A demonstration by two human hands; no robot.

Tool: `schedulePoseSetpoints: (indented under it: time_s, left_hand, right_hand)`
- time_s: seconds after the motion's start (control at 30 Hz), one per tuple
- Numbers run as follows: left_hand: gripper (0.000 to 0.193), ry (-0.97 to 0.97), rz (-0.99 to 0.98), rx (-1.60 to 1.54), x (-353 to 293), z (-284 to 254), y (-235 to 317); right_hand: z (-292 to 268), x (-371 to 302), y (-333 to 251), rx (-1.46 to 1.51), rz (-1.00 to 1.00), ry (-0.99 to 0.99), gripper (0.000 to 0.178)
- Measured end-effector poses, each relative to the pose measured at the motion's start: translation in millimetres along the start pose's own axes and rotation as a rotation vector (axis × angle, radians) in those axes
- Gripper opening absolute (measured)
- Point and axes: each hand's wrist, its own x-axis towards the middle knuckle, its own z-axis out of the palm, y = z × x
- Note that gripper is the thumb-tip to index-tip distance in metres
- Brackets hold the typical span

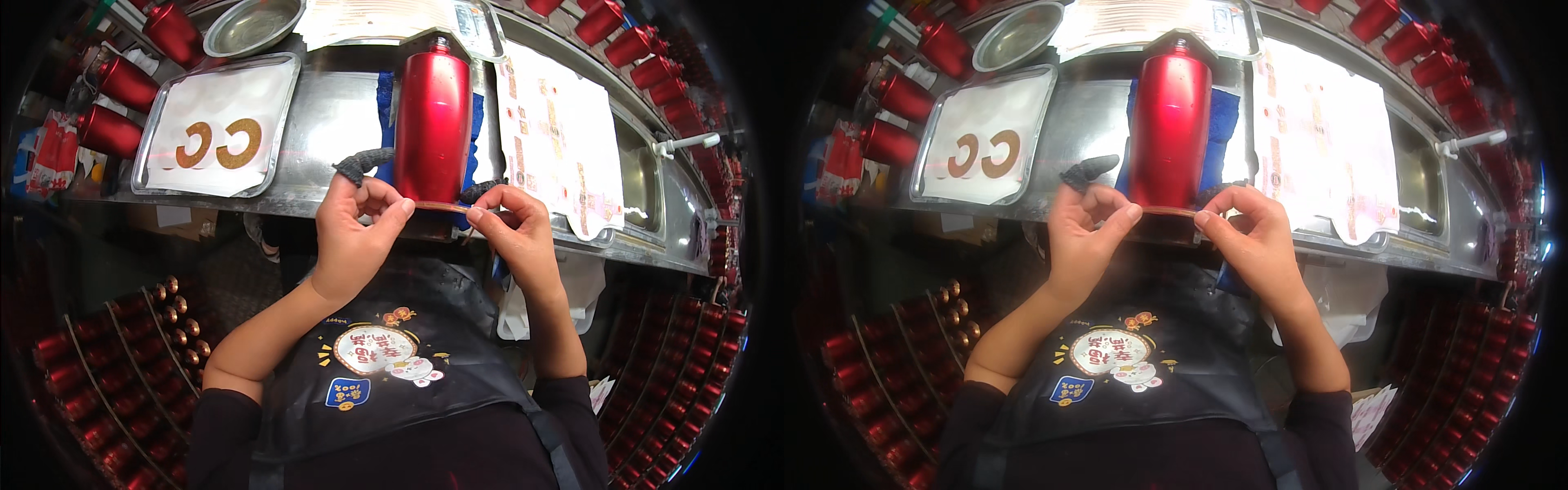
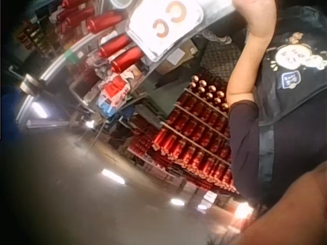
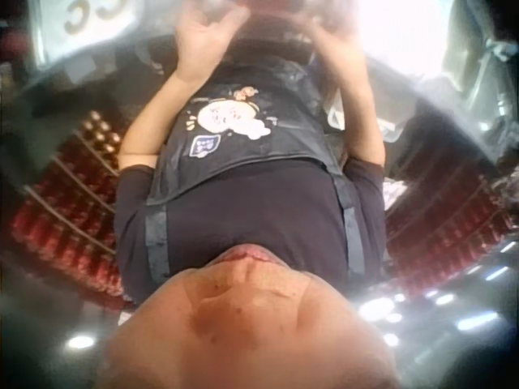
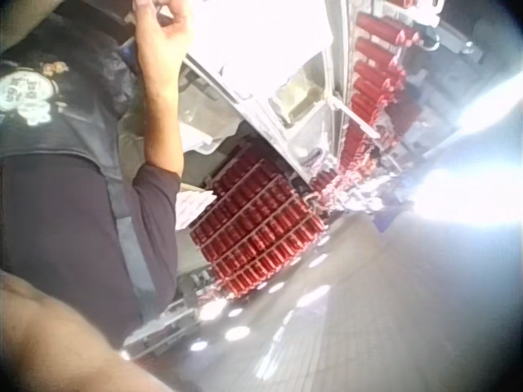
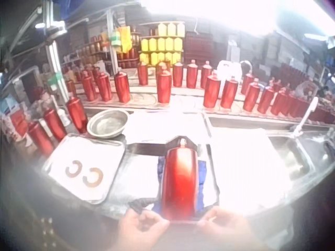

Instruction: The person applies a gold crescent-shaped sticker to the neck of a red cylindrical container, then smooths a rectangular label around the body of the container. The person handles the container and labels by hand, rotating the container to align and press the labels into place.

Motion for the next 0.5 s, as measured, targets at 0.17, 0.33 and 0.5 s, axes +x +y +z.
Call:
schedulePoseSetpoints:
  time_s: [0.17,0.33,0.5]
  left_hand:
    - [0.044,0.003,-0.013,0.009,3,-2,-7]
    - [0.062,0.013,0.095,0.292,10,-19,-10]
    - [0.101,-0.219,0.160,0.457,18,-16,-15]
  right_hand:
    - [3,0,3,-0.058,-0.041,0.022,0.014]
    - [11,0,9,-0.071,-0.069,0.073,0.011]
    - [10,-1,5,-0.018,-0.028,0.048,0.012]
